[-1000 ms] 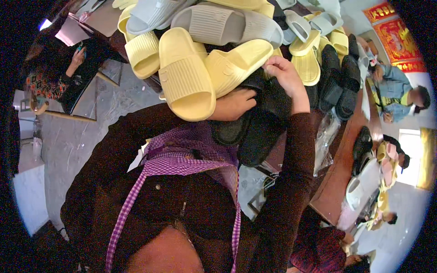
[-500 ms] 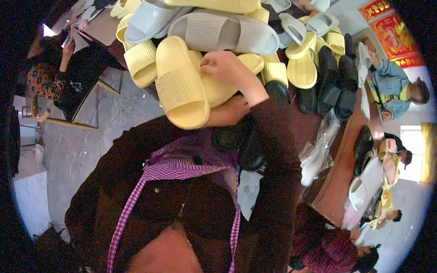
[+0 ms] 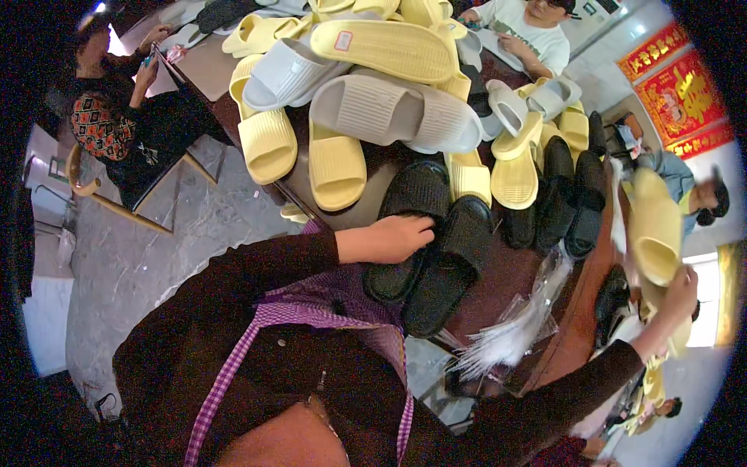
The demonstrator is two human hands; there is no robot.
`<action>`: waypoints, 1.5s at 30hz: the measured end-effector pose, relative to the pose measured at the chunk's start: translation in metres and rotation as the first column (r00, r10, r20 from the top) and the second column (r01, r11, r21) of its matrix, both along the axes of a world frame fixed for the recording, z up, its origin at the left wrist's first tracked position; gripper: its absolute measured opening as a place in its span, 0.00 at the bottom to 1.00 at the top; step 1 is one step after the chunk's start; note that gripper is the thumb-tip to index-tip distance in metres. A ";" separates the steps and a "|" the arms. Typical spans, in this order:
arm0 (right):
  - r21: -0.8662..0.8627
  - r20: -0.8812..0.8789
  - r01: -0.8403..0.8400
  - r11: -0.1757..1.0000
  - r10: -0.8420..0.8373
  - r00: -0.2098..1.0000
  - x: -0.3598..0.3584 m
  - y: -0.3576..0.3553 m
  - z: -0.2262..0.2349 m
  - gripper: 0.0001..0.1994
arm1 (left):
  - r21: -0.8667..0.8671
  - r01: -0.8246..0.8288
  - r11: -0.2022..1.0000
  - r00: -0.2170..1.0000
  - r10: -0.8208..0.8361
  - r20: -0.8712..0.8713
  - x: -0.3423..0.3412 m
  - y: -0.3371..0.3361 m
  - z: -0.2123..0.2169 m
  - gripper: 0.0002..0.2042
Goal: The person pairs slippers together by threading and securing plastic fasteners through them by hand.
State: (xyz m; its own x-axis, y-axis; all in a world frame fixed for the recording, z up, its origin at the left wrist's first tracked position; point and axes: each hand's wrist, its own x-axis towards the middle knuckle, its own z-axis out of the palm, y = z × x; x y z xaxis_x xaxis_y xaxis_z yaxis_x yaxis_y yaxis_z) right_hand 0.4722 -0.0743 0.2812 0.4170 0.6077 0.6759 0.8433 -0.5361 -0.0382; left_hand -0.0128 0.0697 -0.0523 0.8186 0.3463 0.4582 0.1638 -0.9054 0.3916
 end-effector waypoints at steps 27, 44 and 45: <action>-0.198 -0.354 -0.496 0.846 0.410 0.841 -0.215 0.128 -0.285 0.16 | -0.006 -0.082 0.997 0.986 0.082 0.145 0.006 0.001 -0.011 0.09; 0.102 -0.654 -0.580 0.808 0.493 0.573 -0.236 0.126 -0.266 0.07 | -0.001 -0.080 0.997 0.993 0.080 0.091 0.001 0.000 -0.011 0.12; 0.113 -0.635 -0.641 0.759 0.551 0.541 -0.245 0.140 -0.256 0.07 | 0.008 -0.090 0.996 0.992 0.089 0.091 0.000 0.001 -0.010 0.12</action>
State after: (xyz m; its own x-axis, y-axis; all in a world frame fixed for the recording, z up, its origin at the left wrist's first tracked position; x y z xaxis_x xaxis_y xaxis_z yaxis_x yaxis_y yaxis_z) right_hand 0.2271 0.0654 0.0253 0.2042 0.9248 0.3209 0.7793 0.0448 -0.6251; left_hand -0.0131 0.0712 -0.0624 0.7396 0.4104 0.5334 0.2093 -0.8935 0.3973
